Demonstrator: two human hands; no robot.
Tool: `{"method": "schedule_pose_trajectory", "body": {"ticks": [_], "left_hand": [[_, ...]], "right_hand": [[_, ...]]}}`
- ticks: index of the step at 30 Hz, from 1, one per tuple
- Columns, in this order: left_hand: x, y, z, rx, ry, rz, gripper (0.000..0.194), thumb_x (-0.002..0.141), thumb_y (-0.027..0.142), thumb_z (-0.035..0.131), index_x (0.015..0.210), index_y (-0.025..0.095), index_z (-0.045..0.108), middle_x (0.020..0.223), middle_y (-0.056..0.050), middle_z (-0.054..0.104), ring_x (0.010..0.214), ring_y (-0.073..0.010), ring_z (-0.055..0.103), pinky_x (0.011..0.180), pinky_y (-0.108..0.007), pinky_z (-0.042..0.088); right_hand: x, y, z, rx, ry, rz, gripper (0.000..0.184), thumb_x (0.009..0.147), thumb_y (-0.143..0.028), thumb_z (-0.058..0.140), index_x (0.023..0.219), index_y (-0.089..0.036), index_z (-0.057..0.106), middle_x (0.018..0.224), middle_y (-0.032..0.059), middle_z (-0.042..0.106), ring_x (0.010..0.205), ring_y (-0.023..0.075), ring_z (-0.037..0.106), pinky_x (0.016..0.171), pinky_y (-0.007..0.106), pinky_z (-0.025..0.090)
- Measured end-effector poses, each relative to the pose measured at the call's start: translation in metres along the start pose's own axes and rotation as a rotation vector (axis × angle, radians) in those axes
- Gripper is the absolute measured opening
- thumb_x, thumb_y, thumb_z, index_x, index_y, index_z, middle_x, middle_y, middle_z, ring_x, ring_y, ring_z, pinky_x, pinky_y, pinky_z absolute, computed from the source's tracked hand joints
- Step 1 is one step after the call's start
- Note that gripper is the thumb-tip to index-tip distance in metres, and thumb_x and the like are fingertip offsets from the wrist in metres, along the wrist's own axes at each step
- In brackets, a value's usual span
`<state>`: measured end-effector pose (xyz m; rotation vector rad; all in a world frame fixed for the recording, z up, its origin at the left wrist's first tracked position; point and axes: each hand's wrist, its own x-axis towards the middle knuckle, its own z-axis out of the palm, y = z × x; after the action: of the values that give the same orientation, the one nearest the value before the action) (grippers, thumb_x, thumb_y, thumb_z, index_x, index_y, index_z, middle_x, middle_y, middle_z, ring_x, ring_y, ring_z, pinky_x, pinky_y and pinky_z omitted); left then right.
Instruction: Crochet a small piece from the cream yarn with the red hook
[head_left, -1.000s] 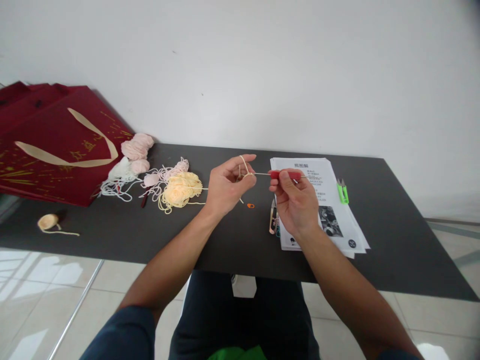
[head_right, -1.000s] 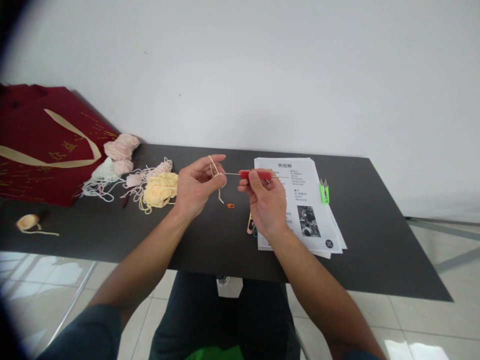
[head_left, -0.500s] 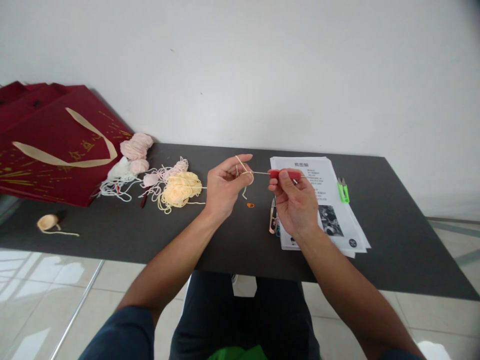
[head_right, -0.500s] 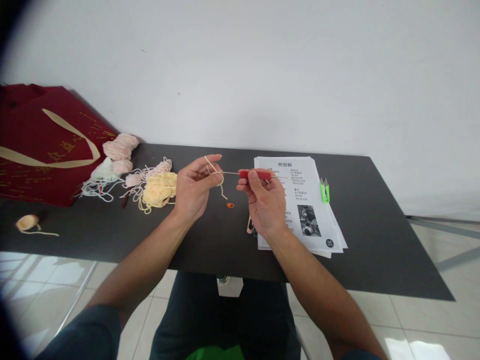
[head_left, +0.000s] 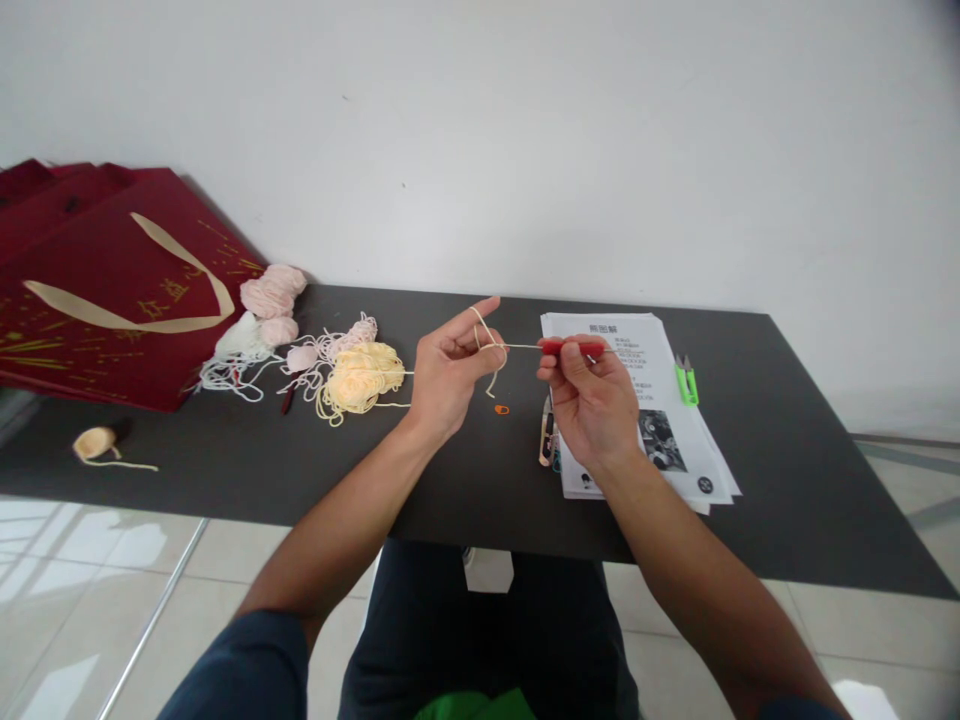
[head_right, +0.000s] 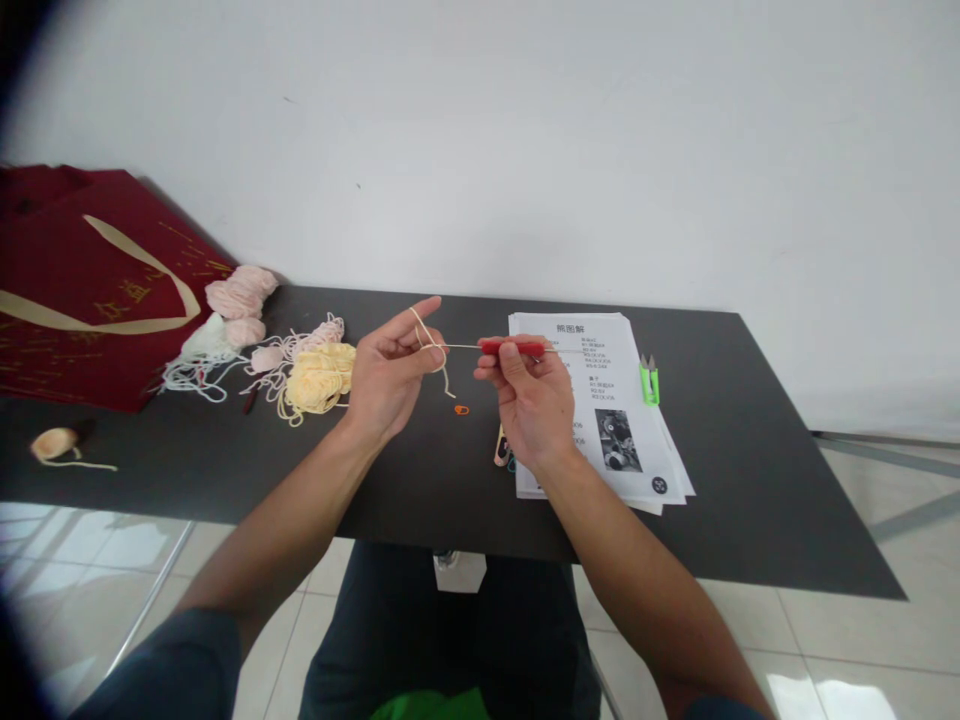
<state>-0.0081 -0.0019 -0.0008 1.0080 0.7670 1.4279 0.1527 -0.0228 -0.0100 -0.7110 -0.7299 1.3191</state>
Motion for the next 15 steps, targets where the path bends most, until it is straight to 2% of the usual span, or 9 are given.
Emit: {"method": "schedule_pose_trajectory", "body": {"ticks": [7,15], "left_hand": [[0.001,0.007,-0.001,-0.058,-0.051,-0.086,0.052,0.067,0.01,0.078,0.117,0.025,0.079,0.073,0.003,0.068,0.069,-0.0099,0.058,0.066,-0.025,0.045],[0.008,0.016,-0.01,-0.149,-0.161,-0.289,0.05,0.062,0.007,0.078,0.11,0.02,0.082,0.071,0.0,0.069,0.063,-0.009,0.057,0.059,-0.024,0.042]], "right_hand": [[0.0,0.001,-0.005,-0.058,-0.064,-0.057,0.02,0.087,-0.035,0.083,0.093,-0.027,0.065,0.096,-0.005,0.08,0.076,0.007,0.074,0.074,0.019,0.067],[0.0,-0.003,-0.003,-0.068,-0.124,-0.122,0.025,0.083,-0.034,0.087,0.09,-0.027,0.064,0.095,-0.0034,0.08,0.074,0.0093,0.073,0.07,0.024,0.064]]}}
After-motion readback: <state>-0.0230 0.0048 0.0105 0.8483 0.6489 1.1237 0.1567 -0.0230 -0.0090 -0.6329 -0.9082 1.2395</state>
